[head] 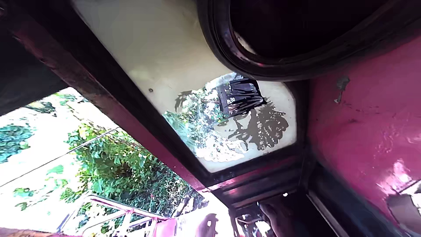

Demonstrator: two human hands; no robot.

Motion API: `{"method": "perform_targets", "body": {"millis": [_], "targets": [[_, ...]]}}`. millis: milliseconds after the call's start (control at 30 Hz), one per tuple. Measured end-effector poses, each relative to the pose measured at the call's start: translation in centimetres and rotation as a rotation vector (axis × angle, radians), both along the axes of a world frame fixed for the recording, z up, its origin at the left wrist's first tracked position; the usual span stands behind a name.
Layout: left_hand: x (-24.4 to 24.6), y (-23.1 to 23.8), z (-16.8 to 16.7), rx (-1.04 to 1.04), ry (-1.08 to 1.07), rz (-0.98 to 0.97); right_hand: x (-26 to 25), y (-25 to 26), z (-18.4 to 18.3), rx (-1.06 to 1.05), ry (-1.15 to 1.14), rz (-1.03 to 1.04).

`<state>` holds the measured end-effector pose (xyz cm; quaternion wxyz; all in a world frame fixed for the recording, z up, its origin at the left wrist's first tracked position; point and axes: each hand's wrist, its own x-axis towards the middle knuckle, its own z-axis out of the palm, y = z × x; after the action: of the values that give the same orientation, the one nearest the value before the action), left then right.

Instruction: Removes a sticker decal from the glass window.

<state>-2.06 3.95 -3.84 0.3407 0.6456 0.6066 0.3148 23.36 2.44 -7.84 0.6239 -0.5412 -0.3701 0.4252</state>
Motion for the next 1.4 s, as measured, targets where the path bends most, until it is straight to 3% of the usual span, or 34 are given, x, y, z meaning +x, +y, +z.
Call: {"method": "perform_targets", "body": {"millis": [133, 233, 400, 600, 667, 833, 1000, 1100, 1200, 1400], "targets": [[4.0, 2.6, 8.4, 0.103, -0.12, -0.348, -0.6, 1.0, 7.6, 0.311, 0.249, 0.029], [6.8, 4.2, 12.4, 0.266, -0.206, -0.564, -0.8, 1.5, 11.4, 0.482, 0.325, 0.055], [10.6, 5.4, 16.3, 0.484, -0.392, -0.562, -0.9, 3.0, 14.5, 0.682, 0.346, 0.049], [12.9, 6.2, 18.5, 0.41, -0.698, -0.582, -0.9, 4.7, 17.9, 0.663, 0.612, 0.115], [13.8, 6.4, 19.1, 0.518, -0.642, -0.541, -1.0, 5.1, 19.2, 0.646, 0.649, 0.13], [14.3, 7.6, 23.1, 0.897, -0.245, -0.302, -1.8, 6.7, 23.1, 0.596, 0.659, 0.152], [14.7, 8.5, 28.6, 0.907, 0.13, -0.086, -1.7, 8.3, 27.0, 0.448, 0.714, 0.244], [15.4, 8.4, 29.7, 0.928, 0.314, 0.019, -1.6, 8.5, 27.9, 0.372, 0.757, 0.259], [15.9, 8.3, 29.4, 0.919, 0.38, 0.051, -1.7, 8.7, 27.6, 0.327, 0.79, 0.235], [17.3, 8.7, 28.9, 0.95, 0.306, 0.1, -1.5, 8.5, 27.6, 0.299, 0.815, 0.214]]}}
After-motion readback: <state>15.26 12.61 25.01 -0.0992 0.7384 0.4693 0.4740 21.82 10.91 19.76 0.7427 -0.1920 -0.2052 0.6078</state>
